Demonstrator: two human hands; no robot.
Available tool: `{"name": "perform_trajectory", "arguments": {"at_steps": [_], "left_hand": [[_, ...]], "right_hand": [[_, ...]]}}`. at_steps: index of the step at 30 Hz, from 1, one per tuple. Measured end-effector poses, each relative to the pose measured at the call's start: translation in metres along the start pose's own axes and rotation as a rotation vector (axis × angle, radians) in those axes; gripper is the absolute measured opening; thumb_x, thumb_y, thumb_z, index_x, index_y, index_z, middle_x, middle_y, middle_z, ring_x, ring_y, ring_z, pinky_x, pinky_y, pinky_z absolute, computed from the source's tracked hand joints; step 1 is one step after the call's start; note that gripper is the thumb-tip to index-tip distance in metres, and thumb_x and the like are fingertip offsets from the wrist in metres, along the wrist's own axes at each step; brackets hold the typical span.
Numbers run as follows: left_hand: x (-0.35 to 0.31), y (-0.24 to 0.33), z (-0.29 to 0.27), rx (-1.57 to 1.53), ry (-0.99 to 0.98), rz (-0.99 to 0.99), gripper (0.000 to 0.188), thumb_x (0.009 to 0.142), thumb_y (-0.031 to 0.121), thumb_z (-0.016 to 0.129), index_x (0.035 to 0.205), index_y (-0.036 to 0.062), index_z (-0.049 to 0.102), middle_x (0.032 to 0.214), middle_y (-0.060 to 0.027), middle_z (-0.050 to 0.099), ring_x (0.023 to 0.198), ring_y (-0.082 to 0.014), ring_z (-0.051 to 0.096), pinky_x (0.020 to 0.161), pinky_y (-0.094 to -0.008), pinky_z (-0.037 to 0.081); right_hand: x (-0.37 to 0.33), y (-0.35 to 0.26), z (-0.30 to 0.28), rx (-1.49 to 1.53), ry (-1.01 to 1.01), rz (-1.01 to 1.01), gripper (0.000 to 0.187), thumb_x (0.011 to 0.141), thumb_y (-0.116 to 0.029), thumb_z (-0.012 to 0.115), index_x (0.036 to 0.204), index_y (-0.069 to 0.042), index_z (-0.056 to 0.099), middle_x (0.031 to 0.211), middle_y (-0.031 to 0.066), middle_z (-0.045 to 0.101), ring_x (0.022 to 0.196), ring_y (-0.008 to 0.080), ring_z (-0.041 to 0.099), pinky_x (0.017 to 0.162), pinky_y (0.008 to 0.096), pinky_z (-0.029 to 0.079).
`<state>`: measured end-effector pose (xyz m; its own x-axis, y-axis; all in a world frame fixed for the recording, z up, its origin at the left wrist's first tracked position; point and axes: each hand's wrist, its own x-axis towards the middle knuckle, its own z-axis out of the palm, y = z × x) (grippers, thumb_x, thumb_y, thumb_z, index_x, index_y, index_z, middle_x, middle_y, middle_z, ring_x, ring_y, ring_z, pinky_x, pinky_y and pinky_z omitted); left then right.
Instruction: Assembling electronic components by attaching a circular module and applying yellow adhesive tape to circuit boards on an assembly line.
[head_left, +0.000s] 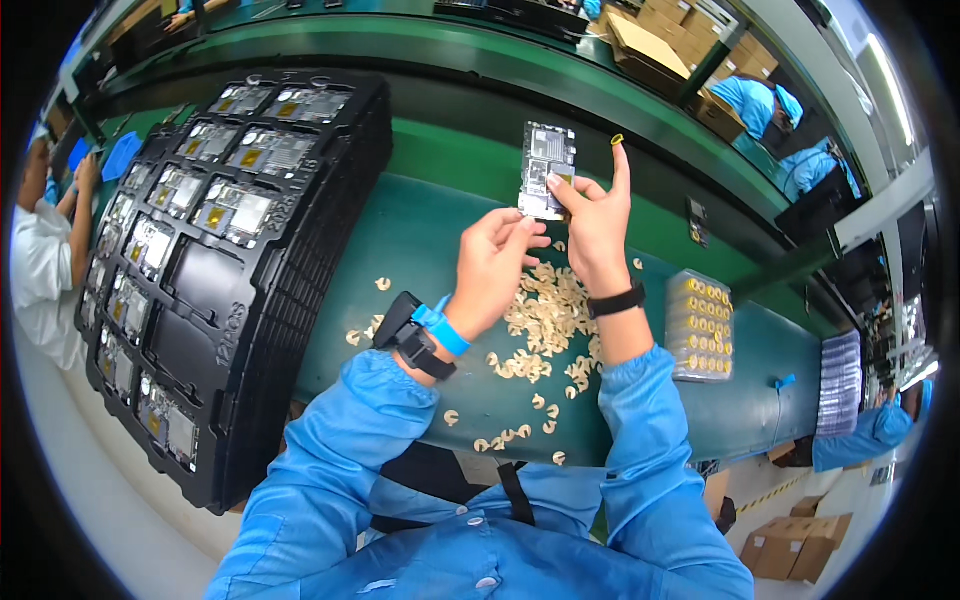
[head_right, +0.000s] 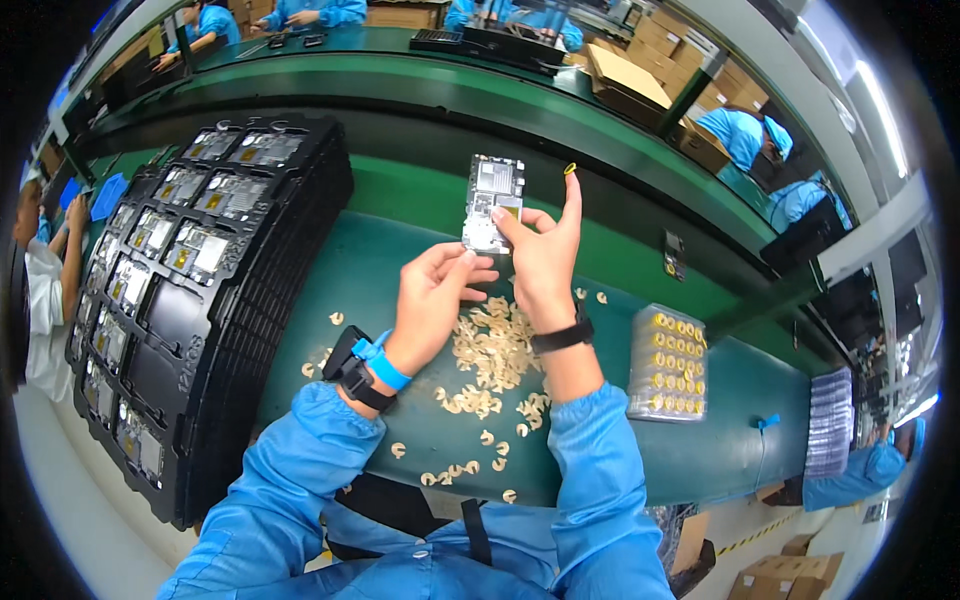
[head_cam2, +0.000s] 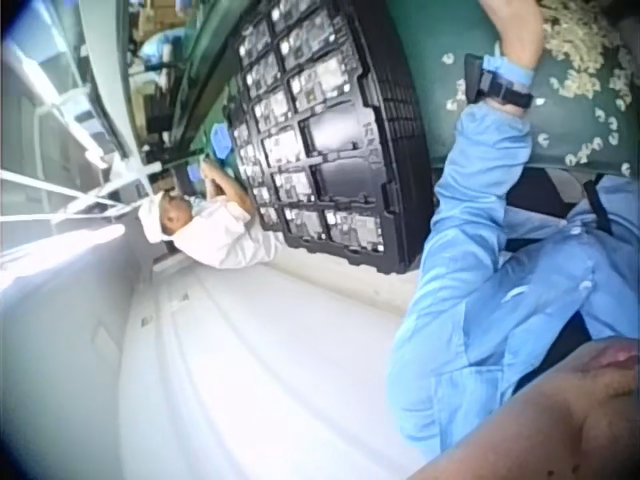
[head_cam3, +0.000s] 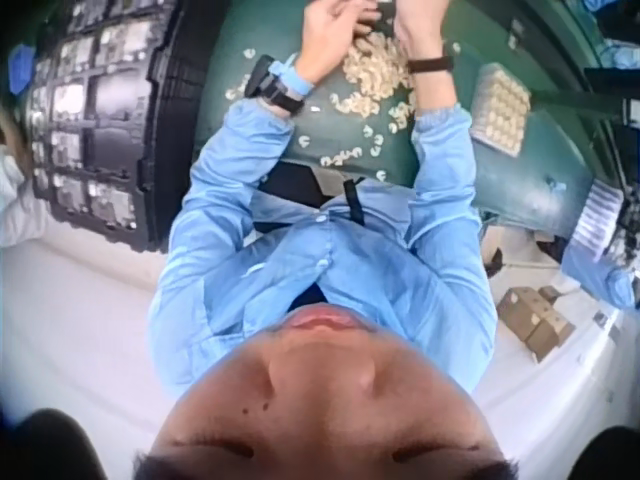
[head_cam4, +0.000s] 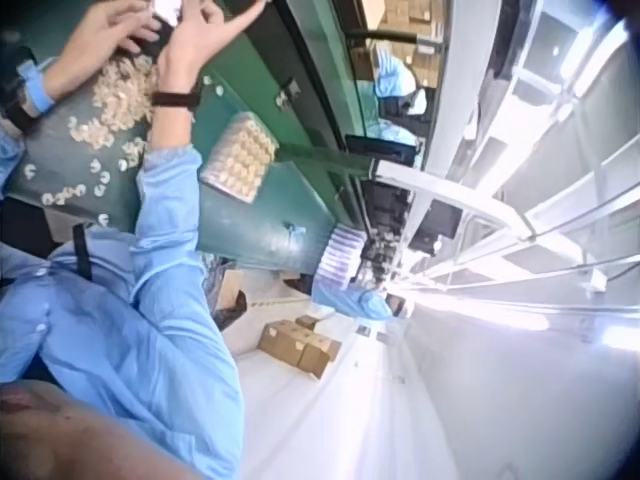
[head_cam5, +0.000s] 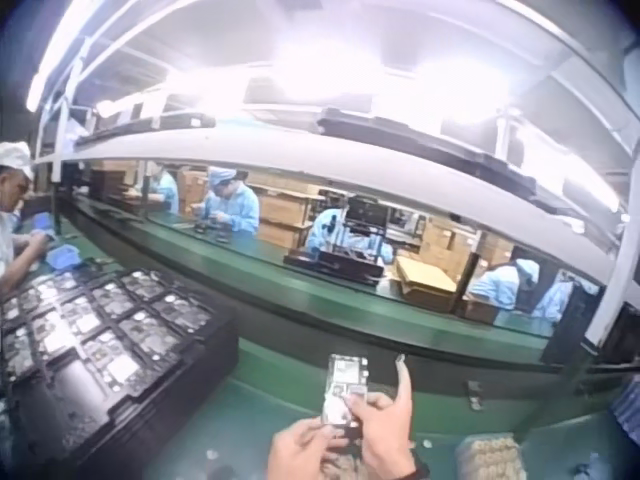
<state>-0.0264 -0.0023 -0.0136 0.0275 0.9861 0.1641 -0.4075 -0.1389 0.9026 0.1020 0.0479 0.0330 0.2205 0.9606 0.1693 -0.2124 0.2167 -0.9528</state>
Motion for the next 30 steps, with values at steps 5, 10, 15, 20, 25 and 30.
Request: {"name": "perform_trajectory", "arguments": {"at_steps": [5, 10, 15, 20, 25, 30], "left_hand": [[-0.003, 0.002, 0.006, -0.078, -0.133, -0.041, 0.025, 0.107, 0.011, 0.055, 0.121, -0.0100, 0.061, 0.113, -0.0194, 0.073, 0.099, -0.0267, 0.076, 0.077, -0.0309, 0.063], [-0.005, 0.002, 0.008, -0.083, -0.185, -0.058, 0.024, 0.107, 0.007, 0.054, 0.121, -0.0111, 0.062, 0.109, -0.0174, 0.074, 0.095, -0.0236, 0.076, 0.077, -0.0298, 0.064], [-0.012, 0.011, 0.012, -0.065, -0.187, -0.068, 0.025, 0.107, 0.009, 0.055, 0.121, -0.0101, 0.063, 0.108, -0.0170, 0.074, 0.093, -0.0224, 0.076, 0.082, -0.0298, 0.064], [-0.015, 0.001, 0.016, -0.101, -0.192, -0.136, 0.024, 0.106, 0.010, 0.057, 0.119, -0.0098, 0.063, 0.105, -0.0147, 0.073, 0.091, -0.0194, 0.075, 0.082, -0.0303, 0.064], [-0.017, 0.001, 0.013, -0.050, -0.221, -0.065, 0.029, 0.107, 0.012, 0.057, 0.125, -0.0107, 0.061, 0.110, -0.0169, 0.072, 0.095, -0.0231, 0.075, 0.086, -0.0357, 0.065], [-0.018, 0.001, 0.017, -0.024, -0.223, -0.062, 0.030, 0.108, 0.013, 0.055, 0.127, -0.0108, 0.059, 0.112, -0.0192, 0.072, 0.097, -0.0251, 0.075, 0.087, -0.0362, 0.064]], "right_hand": [[-0.035, -0.017, -0.023, -0.036, 0.003, -0.089, 0.101, 0.086, 0.014, 0.072, 0.165, -0.011, 0.013, 0.098, 0.0103, 0.064, 0.087, 0.0201, 0.072, 0.075, 0.0307, 0.061], [-0.047, -0.019, -0.041, -0.172, 0.099, -0.247, 0.078, 0.089, 0.004, 0.076, 0.155, -0.005, 0.036, 0.115, 0.0110, 0.059, 0.097, 0.0170, 0.069, 0.078, 0.0275, 0.059], [-0.067, -0.048, -0.061, -0.274, -0.141, -0.192, 0.009, 0.099, -0.003, 0.069, 0.106, 0.004, 0.069, 0.096, 0.0023, 0.065, 0.082, 0.0056, 0.062, 0.071, 0.0203, 0.051], [-0.075, -0.038, -0.063, -0.365, -0.271, -0.120, 0.009, 0.099, 0.000, 0.068, 0.102, 0.008, 0.069, 0.095, 0.0036, 0.066, 0.083, 0.0062, 0.066, 0.069, 0.0202, 0.051], [-0.076, -0.030, -0.061, -0.377, -0.243, -0.122, 0.008, 0.098, 0.002, 0.068, 0.099, 0.009, 0.069, 0.091, 0.0034, 0.065, 0.077, 0.0043, 0.064, 0.065, 0.0188, 0.049], [-0.074, -0.024, -0.068, -0.490, -0.241, -0.224, 0.007, 0.094, 0.001, 0.071, 0.093, 0.008, 0.070, 0.081, 0.0007, 0.063, 0.060, -0.0005, 0.048, 0.052, 0.0189, 0.034]]}}
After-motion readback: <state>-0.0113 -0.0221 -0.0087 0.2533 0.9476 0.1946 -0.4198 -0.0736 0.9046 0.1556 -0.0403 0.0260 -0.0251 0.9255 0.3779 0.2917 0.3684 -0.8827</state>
